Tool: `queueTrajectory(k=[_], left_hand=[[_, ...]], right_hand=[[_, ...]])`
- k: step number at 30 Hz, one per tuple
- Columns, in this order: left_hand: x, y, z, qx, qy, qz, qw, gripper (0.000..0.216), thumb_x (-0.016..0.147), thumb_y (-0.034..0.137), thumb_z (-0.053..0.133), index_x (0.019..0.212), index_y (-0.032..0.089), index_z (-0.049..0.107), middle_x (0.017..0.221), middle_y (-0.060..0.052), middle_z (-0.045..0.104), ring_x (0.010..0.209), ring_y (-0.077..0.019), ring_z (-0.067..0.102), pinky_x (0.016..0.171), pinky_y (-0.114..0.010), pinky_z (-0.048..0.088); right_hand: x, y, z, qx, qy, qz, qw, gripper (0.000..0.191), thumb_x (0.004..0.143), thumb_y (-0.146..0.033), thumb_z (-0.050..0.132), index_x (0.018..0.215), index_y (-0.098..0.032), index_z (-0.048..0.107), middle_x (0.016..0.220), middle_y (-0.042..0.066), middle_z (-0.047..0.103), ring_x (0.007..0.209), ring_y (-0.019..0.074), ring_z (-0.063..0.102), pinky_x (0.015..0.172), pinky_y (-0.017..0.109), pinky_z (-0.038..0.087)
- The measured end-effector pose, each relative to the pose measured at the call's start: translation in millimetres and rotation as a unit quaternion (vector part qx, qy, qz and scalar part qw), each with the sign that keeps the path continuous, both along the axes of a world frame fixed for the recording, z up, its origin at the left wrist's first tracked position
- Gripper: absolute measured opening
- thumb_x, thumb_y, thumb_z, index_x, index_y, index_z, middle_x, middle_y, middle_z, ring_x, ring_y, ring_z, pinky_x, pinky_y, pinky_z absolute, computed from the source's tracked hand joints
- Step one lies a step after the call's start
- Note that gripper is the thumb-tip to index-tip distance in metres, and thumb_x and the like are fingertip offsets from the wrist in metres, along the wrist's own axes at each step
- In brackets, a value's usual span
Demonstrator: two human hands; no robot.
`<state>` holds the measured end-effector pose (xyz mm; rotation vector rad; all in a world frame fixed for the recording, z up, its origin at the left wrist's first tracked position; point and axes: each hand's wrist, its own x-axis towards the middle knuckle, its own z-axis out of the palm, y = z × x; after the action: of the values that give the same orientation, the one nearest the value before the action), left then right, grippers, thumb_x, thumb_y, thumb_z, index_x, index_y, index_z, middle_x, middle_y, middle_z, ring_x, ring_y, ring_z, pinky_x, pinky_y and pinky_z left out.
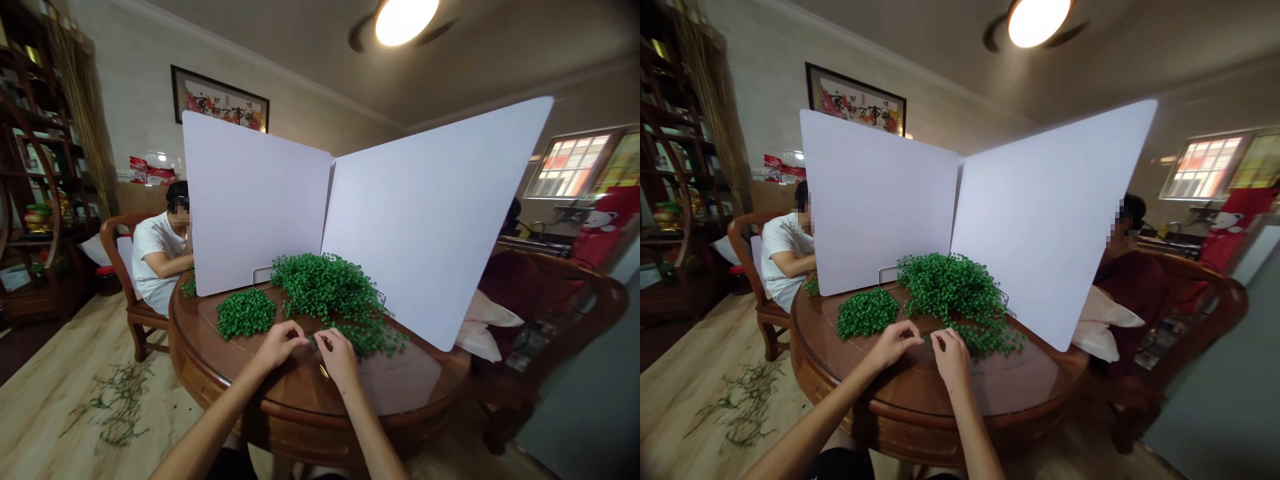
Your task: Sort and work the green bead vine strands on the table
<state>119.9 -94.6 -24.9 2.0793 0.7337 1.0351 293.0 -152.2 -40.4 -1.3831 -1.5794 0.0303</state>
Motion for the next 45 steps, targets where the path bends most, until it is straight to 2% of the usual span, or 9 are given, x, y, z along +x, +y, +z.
queueTrajectory(k=[5,10,12,17,19,26,31,36,45], left_hand=[[-12.5,18.9,-5.2,0.085,-0.011,0.257,0.962,0.005,0.080,0.014,0.054,0.079,0.018,0.057,0.080,-0.002,0.056,0.072,-0.0166,0.053,0.070,-0.028,0.042],[-21.7,24.8,-6.3,0.108,-0.037,0.326,0.938,0.014,0.080,0.011,0.050,0.087,0.019,0.059,0.094,-0.004,0.052,0.072,-0.0159,0.054,0.073,-0.030,0.044],[-18.6,18.7,-1.9,0.095,-0.045,0.282,0.954,0.010,0.084,0.017,0.051,0.089,0.019,0.060,0.093,-0.004,0.054,0.073,-0.0161,0.055,0.073,-0.029,0.044],[-3.4,-5.6,11.8,0.067,-0.004,-0.002,0.998,0.019,0.088,0.035,0.057,0.091,0.018,0.066,0.092,-0.004,0.062,0.088,-0.0175,0.058,0.080,-0.027,0.045],[0.5,-10.1,13.0,0.054,0.020,-0.056,0.997,0.022,0.086,0.037,0.061,0.094,0.018,0.068,0.095,-0.005,0.064,0.090,-0.0177,0.059,0.080,-0.026,0.045],[2.0,-1.6,2.9,0.001,0.015,-0.039,0.999,0.023,0.083,0.038,0.064,0.087,0.015,0.068,0.086,-0.005,0.067,0.082,-0.0171,0.060,0.076,-0.026,0.045],[1.3,3.8,-2.0,-0.041,-0.010,-0.042,0.998,0.026,0.082,0.040,0.064,0.085,0.014,0.068,0.084,-0.005,0.068,0.080,-0.0170,0.060,0.076,-0.026,0.046],[0.7,6.7,-3.9,-0.083,-0.031,-0.062,0.994,0.031,0.079,0.043,0.066,0.087,0.013,0.066,0.083,-0.005,0.067,0.079,-0.0165,0.059,0.074,-0.026,0.046],[1.5,1.6,-1.1,-0.095,-0.034,-0.093,0.990,0.034,0.075,0.045,0.071,0.081,0.013,0.062,0.076,-0.001,0.060,0.071,-0.0123,0.051,0.066,-0.022,0.041]], right_hand=[[3.7,1.2,-2.2,-0.020,0.126,0.071,0.989,0.032,0.088,-0.049,0.053,0.082,-0.021,0.070,0.082,0.006,0.071,0.077,0.0221,0.065,0.070,0.029,0.047],[3.9,2.4,-4.9,-0.056,0.175,0.094,0.978,0.034,0.085,-0.053,0.055,0.082,-0.021,0.067,0.076,0.004,0.070,0.074,0.0222,0.068,0.069,0.028,0.048],[3.3,2.5,-4.6,-0.049,0.167,0.093,0.980,0.034,0.084,-0.053,0.056,0.081,-0.021,0.068,0.072,0.003,0.069,0.071,0.0209,0.066,0.068,0.027,0.048],[1.3,0.6,-0.9,-0.030,0.148,0.113,0.982,0.037,0.086,-0.054,0.054,0.080,-0.019,0.068,0.078,0.005,0.068,0.071,0.0196,0.062,0.068,0.027,0.048],[0.6,-0.8,1.0,-0.031,0.147,0.120,0.981,0.038,0.086,-0.054,0.054,0.080,-0.020,0.068,0.079,0.005,0.069,0.073,0.0202,0.063,0.070,0.027,0.048],[-0.6,-4.0,3.2,-0.040,0.154,0.131,0.978,0.038,0.086,-0.054,0.055,0.079,-0.019,0.070,0.069,0.003,0.067,0.065,0.0185,0.062,0.064,0.027,0.049],[-3.0,-8.8,4.0,-0.042,0.148,0.154,0.976,0.028,0.087,-0.041,0.056,0.098,-0.021,0.073,0.096,0.008,0.072,0.087,0.0222,0.066,0.079,0.031,0.052],[-6.2,-11.2,4.9,-0.042,0.118,0.162,0.979,0.028,0.084,-0.030,0.056,0.107,-0.022,0.071,0.098,0.008,0.069,0.083,0.0191,0.065,0.073,0.029,0.053],[-8.8,-10.5,3.2,-0.003,0.081,0.118,0.990,0.015,0.082,-0.023,0.055,0.088,-0.021,0.068,0.079,0.004,0.067,0.071,0.0179,0.062,0.065,0.026,0.049]])
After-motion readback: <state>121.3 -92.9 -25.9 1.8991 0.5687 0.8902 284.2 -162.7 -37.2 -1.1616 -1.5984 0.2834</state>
